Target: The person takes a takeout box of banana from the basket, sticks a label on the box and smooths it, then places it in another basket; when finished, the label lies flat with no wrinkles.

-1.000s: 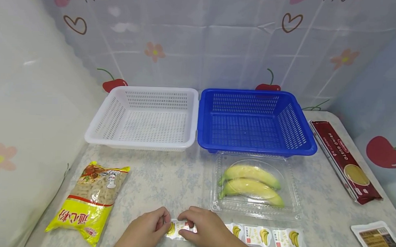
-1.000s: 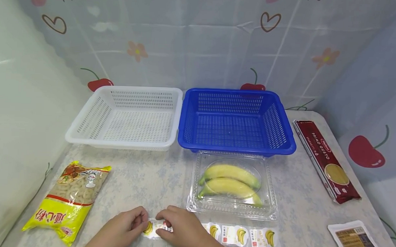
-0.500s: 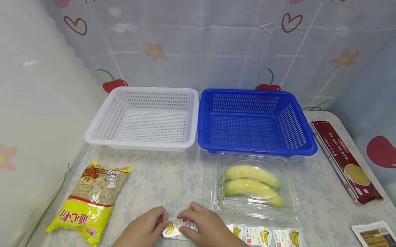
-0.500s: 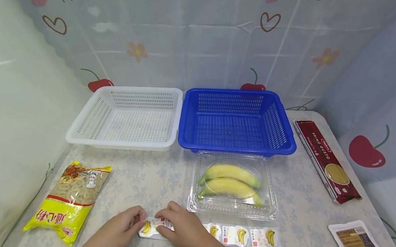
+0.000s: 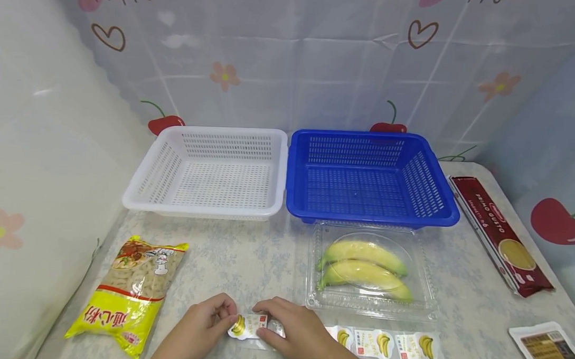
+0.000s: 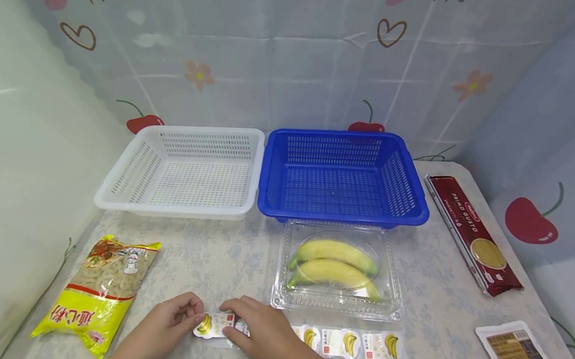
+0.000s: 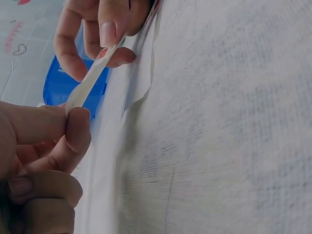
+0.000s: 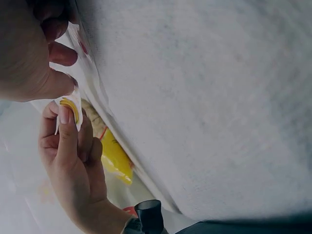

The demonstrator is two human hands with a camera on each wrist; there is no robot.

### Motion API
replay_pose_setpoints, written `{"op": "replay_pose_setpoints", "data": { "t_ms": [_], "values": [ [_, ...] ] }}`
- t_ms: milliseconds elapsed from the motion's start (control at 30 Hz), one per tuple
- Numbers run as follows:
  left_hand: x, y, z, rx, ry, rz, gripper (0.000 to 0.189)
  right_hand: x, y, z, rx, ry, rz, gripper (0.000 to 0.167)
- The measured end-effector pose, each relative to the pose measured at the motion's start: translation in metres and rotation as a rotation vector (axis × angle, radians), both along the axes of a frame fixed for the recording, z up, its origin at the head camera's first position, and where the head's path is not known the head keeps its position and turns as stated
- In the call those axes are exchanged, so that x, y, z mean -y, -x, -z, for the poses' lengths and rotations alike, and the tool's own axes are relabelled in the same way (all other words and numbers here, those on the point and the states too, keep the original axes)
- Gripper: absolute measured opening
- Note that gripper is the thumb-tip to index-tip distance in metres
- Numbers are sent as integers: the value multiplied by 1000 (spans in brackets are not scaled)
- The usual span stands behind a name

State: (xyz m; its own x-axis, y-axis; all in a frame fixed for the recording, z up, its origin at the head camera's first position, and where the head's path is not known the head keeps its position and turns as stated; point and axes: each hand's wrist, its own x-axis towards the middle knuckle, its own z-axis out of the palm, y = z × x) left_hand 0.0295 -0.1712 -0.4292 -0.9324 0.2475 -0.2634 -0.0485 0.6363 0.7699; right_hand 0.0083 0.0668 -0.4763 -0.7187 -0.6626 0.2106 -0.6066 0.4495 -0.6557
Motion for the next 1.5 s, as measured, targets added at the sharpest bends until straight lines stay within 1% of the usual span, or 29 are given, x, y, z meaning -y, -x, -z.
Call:
{"op": "replay_pose_setpoints", "data": {
  "t_ms": [67, 233, 300, 400, 433, 567, 667, 833, 867, 1000, 1133, 1200, 1300, 1333, 1400, 1500],
  "values": [
    [1, 1, -1, 6, 1, -20, 13, 1, 0, -1, -4, 22, -12, 29],
    [2, 1, -5, 14, -30, -48, 12, 0, 0, -3, -79, 91, -66, 23],
    [2, 1, -7, 17, -57, -53, 14, 0, 1, -4, -81, 128, -84, 22],
    [3, 1, -9, 31, -82, -57, 16, -1, 0, -8, -47, 187, -103, 21],
    [3, 1, -10, 36, -88, -57, 17, -1, 0, -10, -49, 201, -108, 21],
    [2, 3, -14, 43, -115, -46, 18, -2, -2, -19, -57, 226, -106, 20],
    [0, 4, -17, 16, -125, -26, 16, -5, -4, -28, -66, 219, -97, 21],
    [-3, 3, -24, -68, -142, 8, 10, -10, -8, -45, -77, 222, -86, 21],
    [-4, 3, -25, -90, -151, 16, 9, -11, -8, -49, -99, 228, -84, 21],
    [-11, 3, -32, -191, -198, 48, 3, -17, -9, -62, -90, 259, -61, 21],
    [-21, 7, -40, -262, -231, 76, 8, -27, -7, -72, -81, 269, -13, 23],
    [-27, 10, -43, -275, -232, 86, 12, -34, -5, -75, -80, 266, 17, 24],
    [-37, 16, -46, -274, -212, 93, 16, -43, 0, -79, -127, 257, 50, 25],
    [-41, 19, -48, -268, -204, 94, 17, -47, 1, -80, -125, 254, 64, 25],
    [-50, 24, -50, -264, -186, 99, 17, -53, 5, -82, -161, 246, 89, 24],
    [-64, 33, -53, -296, -150, 112, 19, -64, 8, -87, -177, 222, 147, 25]
  ]
}}
